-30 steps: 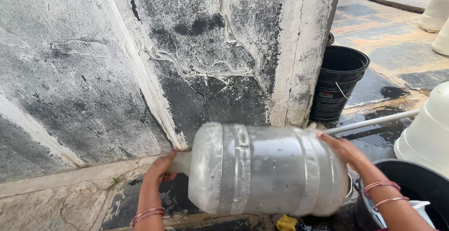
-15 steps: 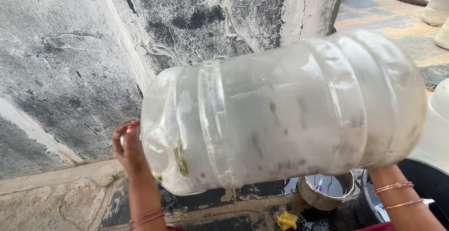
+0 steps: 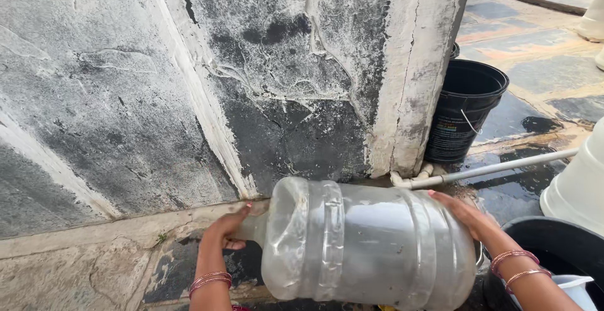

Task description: The person cleans the exterior and interior of a large plastic water jug using a yellow sponge and water, then rinses it with water from a bucket.

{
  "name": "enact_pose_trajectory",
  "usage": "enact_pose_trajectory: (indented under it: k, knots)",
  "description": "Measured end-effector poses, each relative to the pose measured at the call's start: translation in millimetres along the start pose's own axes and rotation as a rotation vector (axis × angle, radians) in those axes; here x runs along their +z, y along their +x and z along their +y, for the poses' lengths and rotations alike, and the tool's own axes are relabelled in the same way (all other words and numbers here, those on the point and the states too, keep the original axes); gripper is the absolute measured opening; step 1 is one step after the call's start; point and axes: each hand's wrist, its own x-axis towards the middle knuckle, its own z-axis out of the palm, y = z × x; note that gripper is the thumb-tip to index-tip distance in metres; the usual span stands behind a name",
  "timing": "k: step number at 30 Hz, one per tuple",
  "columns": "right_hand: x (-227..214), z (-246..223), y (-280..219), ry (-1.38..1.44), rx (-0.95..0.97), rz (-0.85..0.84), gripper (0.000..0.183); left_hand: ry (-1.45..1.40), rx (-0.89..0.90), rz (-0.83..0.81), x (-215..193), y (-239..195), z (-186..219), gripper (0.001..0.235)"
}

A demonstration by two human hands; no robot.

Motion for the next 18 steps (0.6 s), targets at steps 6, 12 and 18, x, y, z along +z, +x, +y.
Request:
enact_pose_trajectory:
  k: [6, 12, 18]
  knots:
    - [-55, -45, -45, 0.313, -0.859, -0.053, 0.078, -0.624, 0.891, 0.080, -38, -38, 17, 0.041]
    - [-40, -71, -75, 0.715, -1.134, -0.080, 0.083, -1.196, 0.870, 0.150, 2, -4, 34, 0.018]
    - [-37, -66, -70, 0.830, -1.072, 0.007, 0.095, -1.217, 1.082, -0.003, 11, 5, 21, 0.015]
